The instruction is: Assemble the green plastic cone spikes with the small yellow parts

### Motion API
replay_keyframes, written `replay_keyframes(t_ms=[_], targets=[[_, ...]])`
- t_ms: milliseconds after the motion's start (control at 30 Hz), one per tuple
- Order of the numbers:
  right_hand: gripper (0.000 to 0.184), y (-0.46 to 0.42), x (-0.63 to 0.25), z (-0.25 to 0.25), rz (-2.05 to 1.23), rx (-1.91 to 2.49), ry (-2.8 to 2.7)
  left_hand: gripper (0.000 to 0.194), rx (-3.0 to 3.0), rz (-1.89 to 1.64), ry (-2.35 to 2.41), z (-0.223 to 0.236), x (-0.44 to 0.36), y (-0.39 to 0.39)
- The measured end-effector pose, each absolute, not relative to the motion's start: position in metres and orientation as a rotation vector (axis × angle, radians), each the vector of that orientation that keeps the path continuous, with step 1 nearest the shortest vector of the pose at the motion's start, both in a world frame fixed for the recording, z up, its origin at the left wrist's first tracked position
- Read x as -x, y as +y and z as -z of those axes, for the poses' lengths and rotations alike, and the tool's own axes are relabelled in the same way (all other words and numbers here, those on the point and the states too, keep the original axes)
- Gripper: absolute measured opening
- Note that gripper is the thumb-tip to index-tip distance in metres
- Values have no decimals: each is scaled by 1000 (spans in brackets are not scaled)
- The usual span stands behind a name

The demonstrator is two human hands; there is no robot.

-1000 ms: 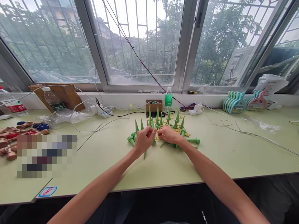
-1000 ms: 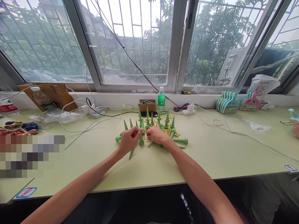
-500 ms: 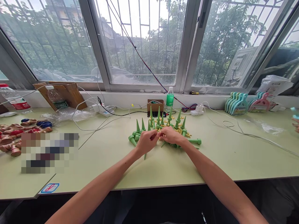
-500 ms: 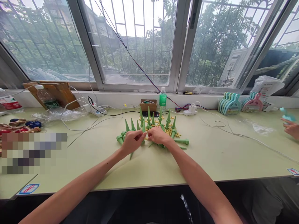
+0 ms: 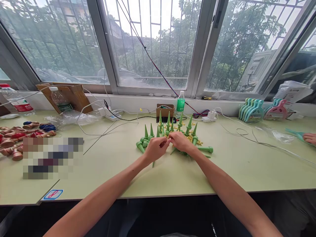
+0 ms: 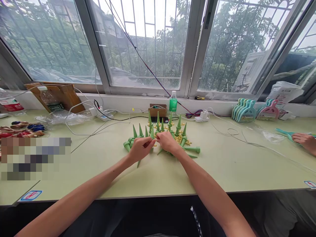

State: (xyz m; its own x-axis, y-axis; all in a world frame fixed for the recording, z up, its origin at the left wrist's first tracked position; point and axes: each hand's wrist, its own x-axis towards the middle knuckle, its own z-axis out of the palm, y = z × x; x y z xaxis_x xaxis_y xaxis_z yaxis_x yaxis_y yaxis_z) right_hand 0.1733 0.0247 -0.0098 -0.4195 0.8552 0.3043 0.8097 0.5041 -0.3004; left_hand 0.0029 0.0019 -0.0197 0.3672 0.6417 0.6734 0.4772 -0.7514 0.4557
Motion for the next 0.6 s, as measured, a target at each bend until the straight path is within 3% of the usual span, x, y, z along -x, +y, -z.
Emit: replay_keyframes(t_ms=[400, 600], targets=[[14, 9, -158, 4, -167, 1038, -1869, 24, -2260, -1384, 1179, 12, -2, -4], [15, -1, -152, 1, -193, 884, -1884, 28, -2129, -1461, 1165, 10, -1, -6]])
